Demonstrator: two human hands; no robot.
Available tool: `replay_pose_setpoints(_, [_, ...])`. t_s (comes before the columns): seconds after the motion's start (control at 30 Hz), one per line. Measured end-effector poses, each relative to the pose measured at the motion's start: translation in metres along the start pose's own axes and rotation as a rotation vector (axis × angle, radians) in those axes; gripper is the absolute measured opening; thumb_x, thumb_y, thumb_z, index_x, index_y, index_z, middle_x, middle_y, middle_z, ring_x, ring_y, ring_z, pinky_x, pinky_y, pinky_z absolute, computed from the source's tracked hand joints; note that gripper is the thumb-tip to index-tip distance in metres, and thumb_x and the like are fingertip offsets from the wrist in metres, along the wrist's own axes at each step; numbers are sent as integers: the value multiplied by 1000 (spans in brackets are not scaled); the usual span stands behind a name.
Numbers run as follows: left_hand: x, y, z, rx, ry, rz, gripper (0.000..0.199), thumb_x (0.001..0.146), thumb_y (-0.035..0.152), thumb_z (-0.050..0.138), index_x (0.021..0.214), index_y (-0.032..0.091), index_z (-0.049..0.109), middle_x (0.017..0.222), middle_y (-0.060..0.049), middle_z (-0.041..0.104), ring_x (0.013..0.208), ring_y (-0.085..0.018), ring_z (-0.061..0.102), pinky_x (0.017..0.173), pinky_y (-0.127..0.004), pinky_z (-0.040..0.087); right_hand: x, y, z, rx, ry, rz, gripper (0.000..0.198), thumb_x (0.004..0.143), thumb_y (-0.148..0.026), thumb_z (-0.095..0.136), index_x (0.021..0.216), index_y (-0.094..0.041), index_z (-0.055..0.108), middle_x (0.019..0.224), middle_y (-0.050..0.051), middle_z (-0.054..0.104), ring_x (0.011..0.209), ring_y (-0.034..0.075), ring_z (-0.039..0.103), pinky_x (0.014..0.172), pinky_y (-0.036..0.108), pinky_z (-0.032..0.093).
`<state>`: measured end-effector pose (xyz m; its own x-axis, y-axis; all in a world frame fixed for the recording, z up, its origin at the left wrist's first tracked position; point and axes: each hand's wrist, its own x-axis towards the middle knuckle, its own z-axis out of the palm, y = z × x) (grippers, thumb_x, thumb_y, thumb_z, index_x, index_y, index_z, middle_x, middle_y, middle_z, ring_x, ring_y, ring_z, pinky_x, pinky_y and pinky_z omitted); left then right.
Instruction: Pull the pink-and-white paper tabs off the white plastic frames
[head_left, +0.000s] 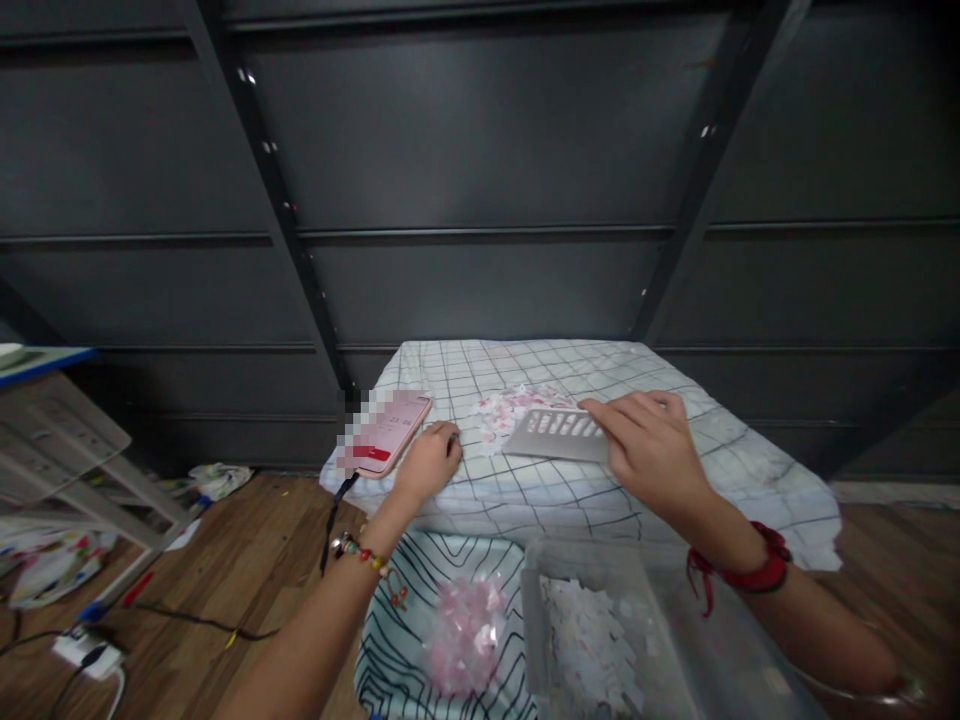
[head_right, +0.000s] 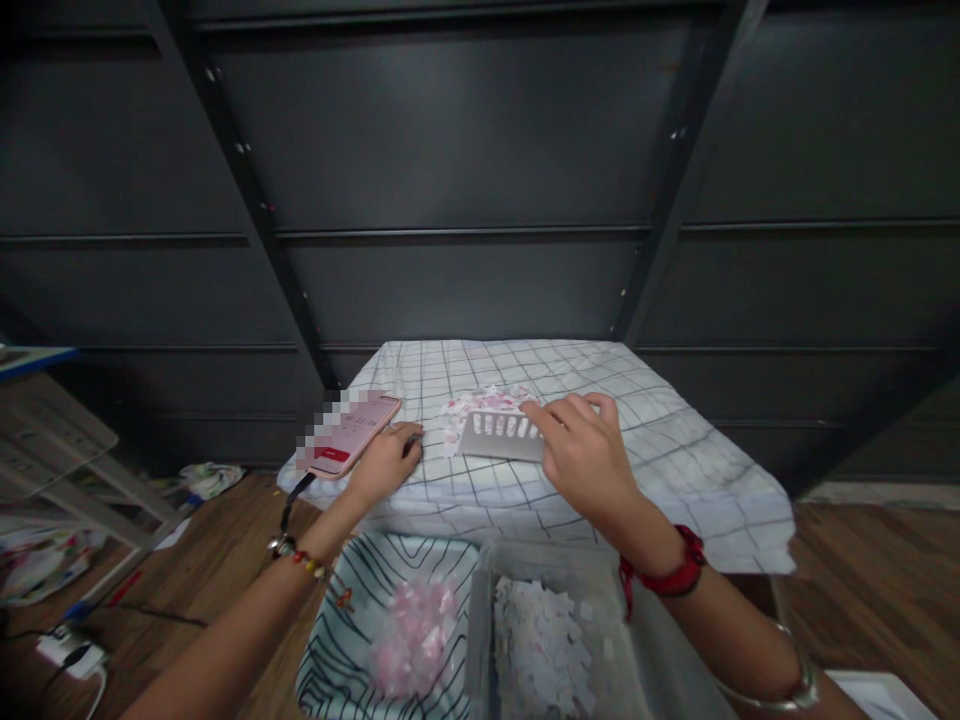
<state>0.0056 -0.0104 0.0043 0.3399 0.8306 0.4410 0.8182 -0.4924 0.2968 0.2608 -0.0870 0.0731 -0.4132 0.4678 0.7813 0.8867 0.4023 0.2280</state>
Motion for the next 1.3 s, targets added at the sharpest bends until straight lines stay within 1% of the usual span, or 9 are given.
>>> replay_pose_setpoints(0.13, [0,0,-1,-6,-11,-13,24,77,11,43,95,11,59,95,-10,63,90,-20,59,85,-32,46,9,1,20,-17,10,-4,33,71,-3,42,96,-15,60,73,3,62,73,17,49,76,33,29])
replay_pose_setpoints(0.23, [1,-1,0,-6,-15,-23,23,78,12,43,94,12,59,96,-10,63,91,-20,59,86,-32,46,11,-2,25,-49,-10,-29,34,70,-3,42,96,-15,61,72,4,62,73,17,48,76,33,28])
replay_pose_setpoints(0.33, [1,-2,1,-10,-17,-25,23,77,11,43,94,12,59,97,-10,62,92,-20,58,86,-32,45,10,-2,22,-23,-30,-47,34,70,-2,42,96,-14,61,71,3,61,72,17,48,76,33,28])
replay_pose_setpoints(0.5, [0,-2,0,-10,-22,-19,22,77,10,43,93,13,58,94,-9,63,91,-20,58,86,-32,45,7,2,15,-27,-5,-30,31,72,-3,44,94,-15,61,72,3,62,72,17,48,76,33,29])
replay_pose_setpoints(0.6, [0,-2,0,-17,-16,-14,21,78,10,43,92,13,58,94,-9,63,92,-20,58,87,-32,45,7,3,15,-31,-14,-29,30,72,-4,44,94,-15,61,72,3,62,73,17,49,76,34,29])
replay_pose_setpoints(0.73, [0,-3,1,-24,-13,-10,21,77,11,43,92,14,58,95,-8,62,93,-19,58,87,-30,44,4,1,17,33,-16,-16,32,72,-4,43,96,-15,60,74,3,62,74,17,50,77,34,30])
replay_pose_setpoints(0.83, [0,-3,2,-19,-18,-15,21,77,10,44,92,14,58,95,-8,62,93,-19,58,88,-30,44,2,1,16,59,-30,-38,31,73,-3,42,95,-14,60,74,3,62,74,17,50,77,33,30])
replay_pose_setpoints(0.97, [0,-4,1,-14,-18,-14,21,77,11,44,92,15,58,94,-7,62,93,-19,58,88,-30,44,2,4,15,17,-37,-34,30,72,-3,43,94,-13,61,72,4,62,73,17,50,74,33,30])
replay_pose_setpoints(1.3, [0,-2,-1,-12,-14,-21,21,77,11,44,92,14,58,93,-9,62,90,-20,58,85,-32,45,3,10,12,-42,-86,-1,31,72,-5,43,96,-15,60,73,4,62,74,18,50,75,33,29])
